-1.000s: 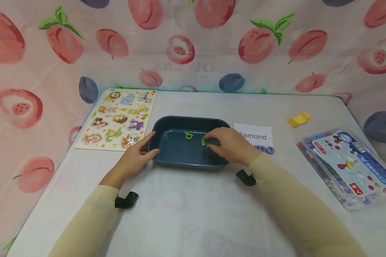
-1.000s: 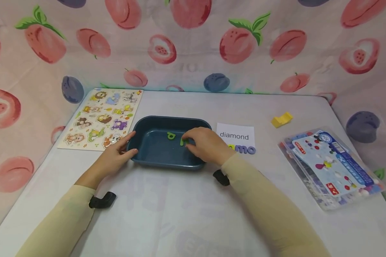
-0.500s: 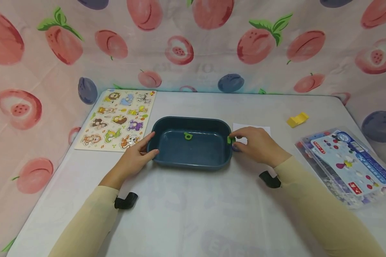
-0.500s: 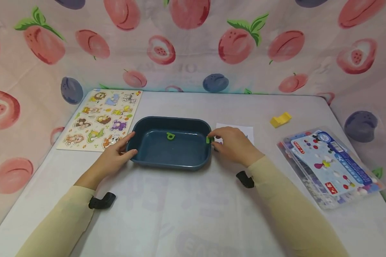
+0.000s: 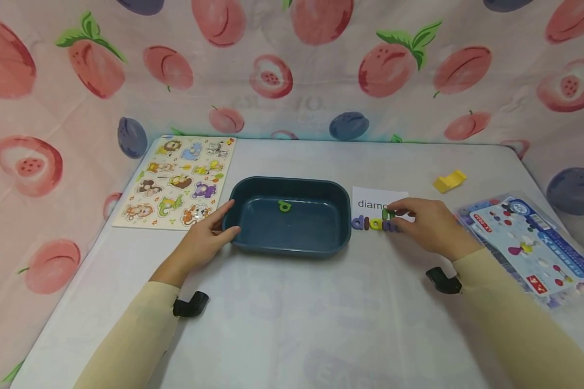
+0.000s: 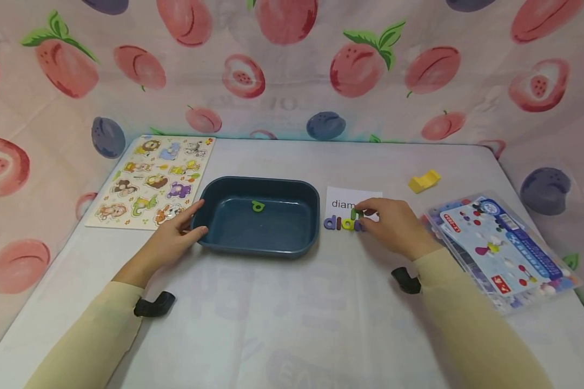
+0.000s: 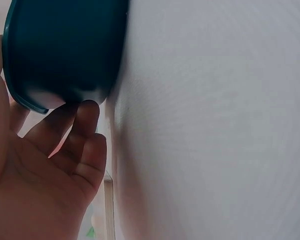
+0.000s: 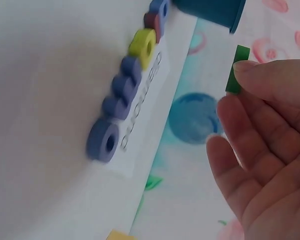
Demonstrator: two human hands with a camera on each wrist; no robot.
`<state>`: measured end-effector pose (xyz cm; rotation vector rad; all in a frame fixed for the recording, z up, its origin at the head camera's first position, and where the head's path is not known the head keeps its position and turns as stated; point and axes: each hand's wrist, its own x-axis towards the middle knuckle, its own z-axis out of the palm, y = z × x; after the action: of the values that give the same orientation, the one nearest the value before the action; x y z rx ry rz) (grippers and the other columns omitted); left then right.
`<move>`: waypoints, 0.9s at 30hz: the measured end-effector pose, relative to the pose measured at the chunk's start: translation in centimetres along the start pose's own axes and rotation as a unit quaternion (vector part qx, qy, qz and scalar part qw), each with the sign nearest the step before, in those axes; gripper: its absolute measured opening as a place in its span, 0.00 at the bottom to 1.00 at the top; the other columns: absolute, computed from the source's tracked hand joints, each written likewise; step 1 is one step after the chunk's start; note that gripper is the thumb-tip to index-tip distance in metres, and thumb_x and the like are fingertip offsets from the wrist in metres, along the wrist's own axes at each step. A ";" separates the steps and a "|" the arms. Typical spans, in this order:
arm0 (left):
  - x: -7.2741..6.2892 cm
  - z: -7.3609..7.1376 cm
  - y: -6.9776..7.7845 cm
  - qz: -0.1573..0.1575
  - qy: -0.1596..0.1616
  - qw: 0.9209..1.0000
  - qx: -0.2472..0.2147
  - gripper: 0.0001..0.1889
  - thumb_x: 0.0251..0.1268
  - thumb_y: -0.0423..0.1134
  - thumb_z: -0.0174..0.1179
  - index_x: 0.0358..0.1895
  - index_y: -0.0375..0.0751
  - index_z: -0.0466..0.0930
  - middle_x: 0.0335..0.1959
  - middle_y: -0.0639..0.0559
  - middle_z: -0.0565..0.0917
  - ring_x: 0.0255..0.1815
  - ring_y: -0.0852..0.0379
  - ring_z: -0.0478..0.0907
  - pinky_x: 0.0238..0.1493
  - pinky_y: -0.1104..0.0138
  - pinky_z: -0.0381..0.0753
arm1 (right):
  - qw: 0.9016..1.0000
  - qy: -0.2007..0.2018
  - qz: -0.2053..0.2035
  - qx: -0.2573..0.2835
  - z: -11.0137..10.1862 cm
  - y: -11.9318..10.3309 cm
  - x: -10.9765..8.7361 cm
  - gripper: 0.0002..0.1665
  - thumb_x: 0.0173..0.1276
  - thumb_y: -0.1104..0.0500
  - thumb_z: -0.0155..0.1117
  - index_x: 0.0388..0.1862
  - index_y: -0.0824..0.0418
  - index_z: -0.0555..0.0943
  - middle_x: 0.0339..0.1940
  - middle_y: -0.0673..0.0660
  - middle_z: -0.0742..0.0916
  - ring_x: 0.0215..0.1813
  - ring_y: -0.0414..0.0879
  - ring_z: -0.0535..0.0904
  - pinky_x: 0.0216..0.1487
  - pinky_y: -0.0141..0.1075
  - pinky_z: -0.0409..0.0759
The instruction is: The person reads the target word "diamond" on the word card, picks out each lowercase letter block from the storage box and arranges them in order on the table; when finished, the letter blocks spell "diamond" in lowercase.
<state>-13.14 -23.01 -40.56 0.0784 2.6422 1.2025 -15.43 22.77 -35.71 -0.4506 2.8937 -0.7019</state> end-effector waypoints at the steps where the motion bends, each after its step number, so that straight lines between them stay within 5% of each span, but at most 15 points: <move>1: 0.0 0.0 0.0 0.000 0.000 1.000 0.000 0.39 0.70 0.59 0.59 0.81 0.64 0.53 0.77 0.38 0.61 0.72 0.40 0.65 0.69 0.44 0.63 | 1.000 0.002 0.001 0.003 0.0 0.3 -0.1 0.19 0.72 0.62 0.64 0.60 0.63 0.82 0.52 0.64 0.85 0.53 0.62 0.78 0.52 0.56 0.78; 27: -0.1 0.1 0.0 0.008 0.003 1.000 -0.004 0.39 0.71 0.57 0.59 0.81 0.62 0.53 0.77 0.40 0.60 0.72 0.41 0.65 0.69 0.45 0.64 | 0.995 -0.038 0.093 -0.004 -0.5 5.9 -1.4 0.22 0.75 0.59 0.60 0.64 0.66 0.77 0.53 0.68 0.83 0.54 0.64 0.76 0.54 0.59 0.76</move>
<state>-13.05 -22.94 -40.56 0.0951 2.6461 1.2210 -15.74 28.39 -37.97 -0.1995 2.8205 -0.6306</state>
